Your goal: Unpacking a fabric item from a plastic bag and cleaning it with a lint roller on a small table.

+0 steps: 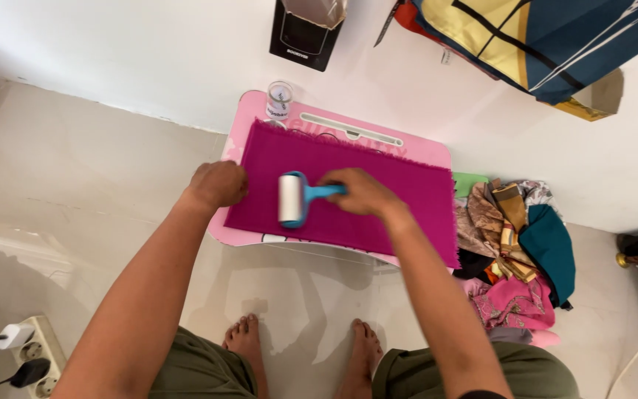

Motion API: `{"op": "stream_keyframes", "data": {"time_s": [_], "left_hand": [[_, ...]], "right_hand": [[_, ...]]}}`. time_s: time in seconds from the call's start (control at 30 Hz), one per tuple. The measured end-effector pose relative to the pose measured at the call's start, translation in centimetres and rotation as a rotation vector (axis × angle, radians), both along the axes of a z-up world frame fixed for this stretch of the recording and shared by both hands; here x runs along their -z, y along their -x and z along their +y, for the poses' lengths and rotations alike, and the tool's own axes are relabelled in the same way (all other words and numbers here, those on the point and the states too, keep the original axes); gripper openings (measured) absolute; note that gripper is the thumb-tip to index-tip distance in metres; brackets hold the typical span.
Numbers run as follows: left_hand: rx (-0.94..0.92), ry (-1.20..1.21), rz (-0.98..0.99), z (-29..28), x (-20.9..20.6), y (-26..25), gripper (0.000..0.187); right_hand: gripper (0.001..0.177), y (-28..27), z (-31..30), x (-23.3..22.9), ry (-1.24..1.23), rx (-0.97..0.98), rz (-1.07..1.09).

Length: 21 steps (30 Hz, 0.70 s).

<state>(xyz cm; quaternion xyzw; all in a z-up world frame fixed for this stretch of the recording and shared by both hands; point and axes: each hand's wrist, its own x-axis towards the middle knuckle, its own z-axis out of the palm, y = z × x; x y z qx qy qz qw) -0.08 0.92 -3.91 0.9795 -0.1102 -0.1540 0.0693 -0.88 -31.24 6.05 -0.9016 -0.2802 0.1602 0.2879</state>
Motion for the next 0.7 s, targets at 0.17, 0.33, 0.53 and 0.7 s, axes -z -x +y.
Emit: {"op": "stream_keyframes", "data": {"time_s": [0.17, 0.33, 0.53, 0.7], "left_hand": [[-0.04, -0.066, 0.032, -0.1, 1.0, -0.6, 0.034], [-0.112, -0.033, 0.093, -0.1, 1.3, -1.4, 0.04], [-0.176, 0.058, 0.238, -0.6, -4.1, -0.2, 0.045], [-0.189, 0.104, 0.361, -0.6, -8.1, 1.3, 0.05]], "right_hand": [[0.03, 2.5, -16.9, -1.8, 0.169, 0.193, -0.026], [0.036, 5.8, -32.2, -1.2, 0.281, 0.566, 0.071], [0.034, 3.2, -23.6, -1.5, 0.172, 0.432, 0.067], [0.033, -3.2, -8.5, 1.9, 0.03, 0.164, 0.0]]}}
